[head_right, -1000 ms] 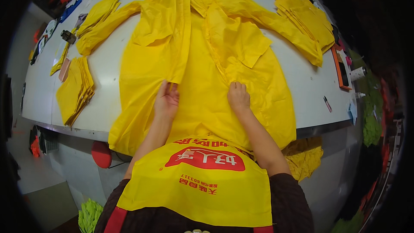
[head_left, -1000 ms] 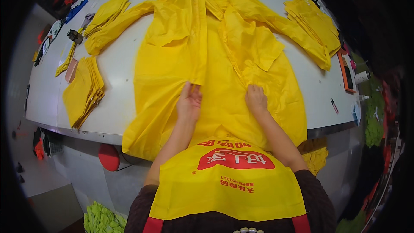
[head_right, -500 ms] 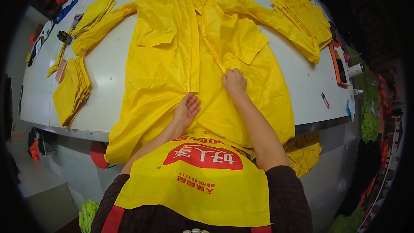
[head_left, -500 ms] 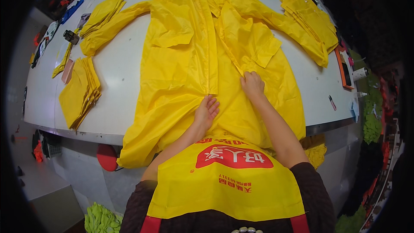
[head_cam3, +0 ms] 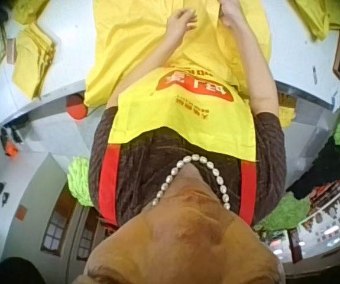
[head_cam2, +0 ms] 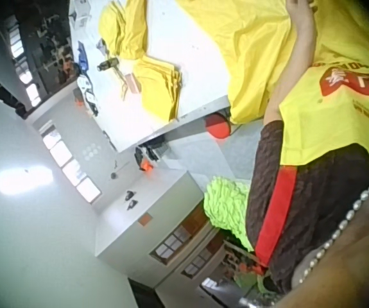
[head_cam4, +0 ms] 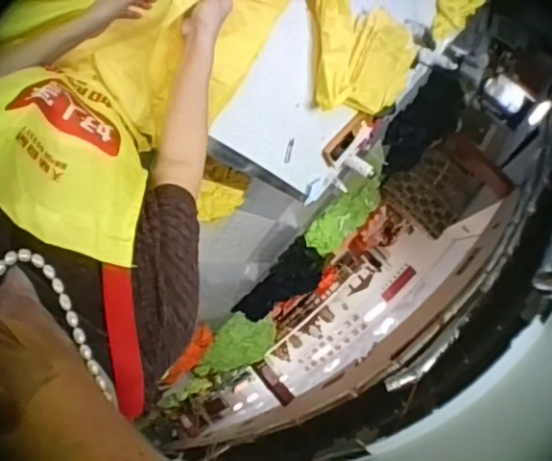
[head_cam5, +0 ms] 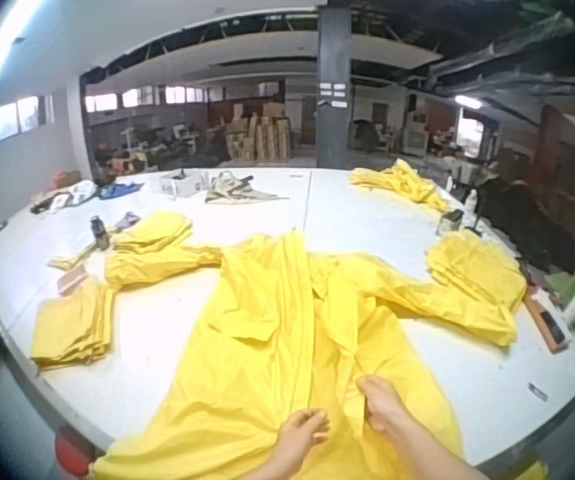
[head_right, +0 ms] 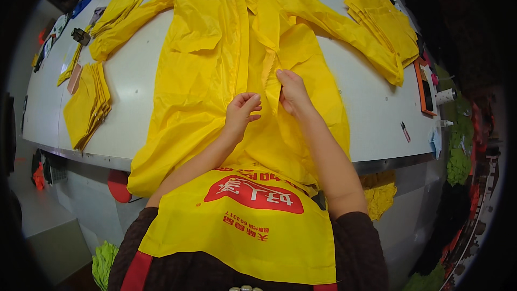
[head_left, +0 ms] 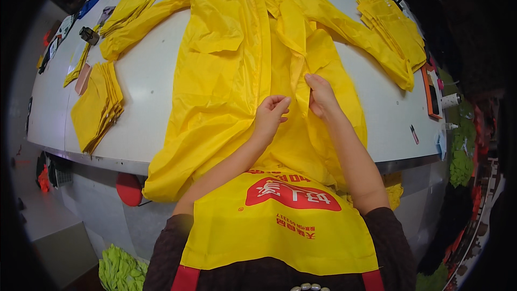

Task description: The person unfolds a yellow raincoat on a white table, smooths the fabric, and folds it into a compact rectangle. The person then places the folded raincoat on a stack of similar yellow items on the table.

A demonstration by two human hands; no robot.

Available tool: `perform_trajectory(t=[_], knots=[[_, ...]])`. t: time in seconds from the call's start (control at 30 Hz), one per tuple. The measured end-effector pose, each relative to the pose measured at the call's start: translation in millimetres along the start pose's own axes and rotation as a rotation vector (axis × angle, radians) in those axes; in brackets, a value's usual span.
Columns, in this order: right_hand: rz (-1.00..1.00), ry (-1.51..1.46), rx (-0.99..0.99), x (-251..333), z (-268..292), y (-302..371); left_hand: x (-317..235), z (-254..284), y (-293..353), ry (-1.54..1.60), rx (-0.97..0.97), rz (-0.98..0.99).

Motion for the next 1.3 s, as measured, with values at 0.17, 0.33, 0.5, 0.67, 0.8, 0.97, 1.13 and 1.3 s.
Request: perform_trajectory(t=[0.17,0.33,0.5,0.67,0.8,0.97,1.13,1.3], knots=[[-0.024,0.001,-0.052,-16,-10,-24,16,-22,4,0.032,0.115,0.011],[-0.159,-0.158,-0.089,-26,-15,-45,5,-37,13,0.216,0.19,0.041],[0.422,1.13,-0.097,25,-27,24,17,-7,11,0.234,-0.055,0.192],[0.771,1.652,0.08,-18,-29,119,35,3,2,0.211,-0.078,0.241],[0.805,1.524,0.035,-27,-7,116,22,-5,15,0.215,-0.098,0.263],[0.257,0.787,0.016,-28,29,99,8,-13,28,-0.001,0.011,0.177],[0.167,0.497,0.079,-36,30,101,16,-16,40,-0.162,0.095,0.052],[0.132,0.386,0.105,-45,35,102,14,-12,45,-0.271,0.118,0.023]])
Point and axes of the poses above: each hand's wrist, its own y-axis away from the middle knuckle, its own z-axis out of the back of the hand, x = y × z, the point moved 7 cm from there along -y, towards the middle knuckle, and after that the axes turned 7 degrees about -y, right-handed, at the moved point
